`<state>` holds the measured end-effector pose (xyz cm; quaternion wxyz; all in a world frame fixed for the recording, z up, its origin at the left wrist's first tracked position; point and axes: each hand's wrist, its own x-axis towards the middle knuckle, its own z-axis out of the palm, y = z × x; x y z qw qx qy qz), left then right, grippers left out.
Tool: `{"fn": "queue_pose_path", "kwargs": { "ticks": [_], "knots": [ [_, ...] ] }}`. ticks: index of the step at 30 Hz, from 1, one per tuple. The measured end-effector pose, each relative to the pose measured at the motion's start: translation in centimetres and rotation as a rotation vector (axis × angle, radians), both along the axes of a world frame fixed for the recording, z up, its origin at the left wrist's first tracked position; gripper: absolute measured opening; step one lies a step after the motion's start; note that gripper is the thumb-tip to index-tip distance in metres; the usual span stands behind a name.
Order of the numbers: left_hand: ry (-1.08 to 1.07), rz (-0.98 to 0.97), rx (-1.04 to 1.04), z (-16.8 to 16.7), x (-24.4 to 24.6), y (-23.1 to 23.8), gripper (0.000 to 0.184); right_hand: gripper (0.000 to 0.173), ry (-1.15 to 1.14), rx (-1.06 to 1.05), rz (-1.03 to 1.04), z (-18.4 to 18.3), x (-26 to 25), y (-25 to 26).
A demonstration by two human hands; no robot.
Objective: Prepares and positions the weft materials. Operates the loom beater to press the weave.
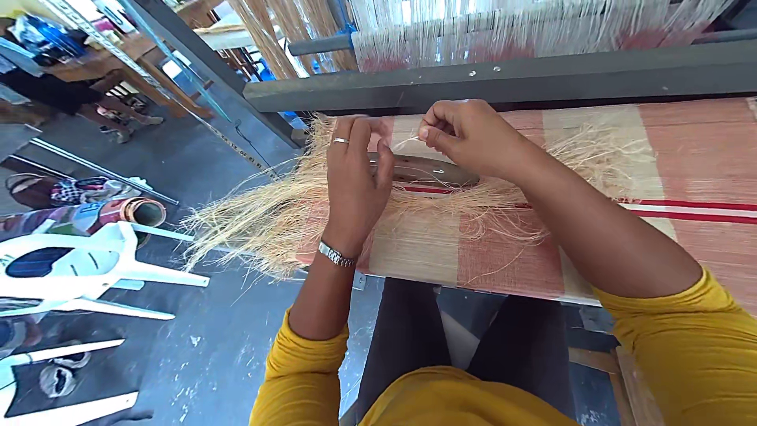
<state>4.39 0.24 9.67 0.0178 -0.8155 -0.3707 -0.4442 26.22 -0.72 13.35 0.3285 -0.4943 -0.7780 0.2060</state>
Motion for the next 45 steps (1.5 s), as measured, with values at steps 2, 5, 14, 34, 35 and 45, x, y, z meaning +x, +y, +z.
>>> {"fn": "queue_pose_path", "kwargs": {
  "ticks": [2, 5, 14, 34, 35, 45],
  "knots": [
    [-0.006, -0.068, -0.053, 0.9, 0.3, -1.6, 0.031, 0.020, -0.019, 0.010, -0.001, 0.2, -0.2, -0.2],
    [-0.052, -0.116, -0.120, 0.8, 1.2, -3.0, 0.022, 0.021, -0.051, 0.068, 0.028, 0.1, -0.7, -0.9],
    [-0.102, 0.017, -0.041, 0.4, 0.2, -2.6, 0.013, 0.027, -0.068, 0.155, 0.091, -1.6, -1.0, -0.2],
    [-0.052, 0.100, -0.021, 2.4, -1.7, 0.1, 0.014, 0.019, -0.413, 0.040, -0.076, -6.0, -0.7, 3.0],
    [-0.032, 0.102, -0.033, 2.7, -1.6, 0.2, 0.013, 0.020, -0.423, 0.075, -0.105, -5.7, -0.6, 2.8],
    [0.096, 0.191, -0.086, 2.6, -1.1, 2.0, 0.013, 0.025, -0.383, 0.372, -0.210, -0.7, -1.4, -0.6]
  ]
}}
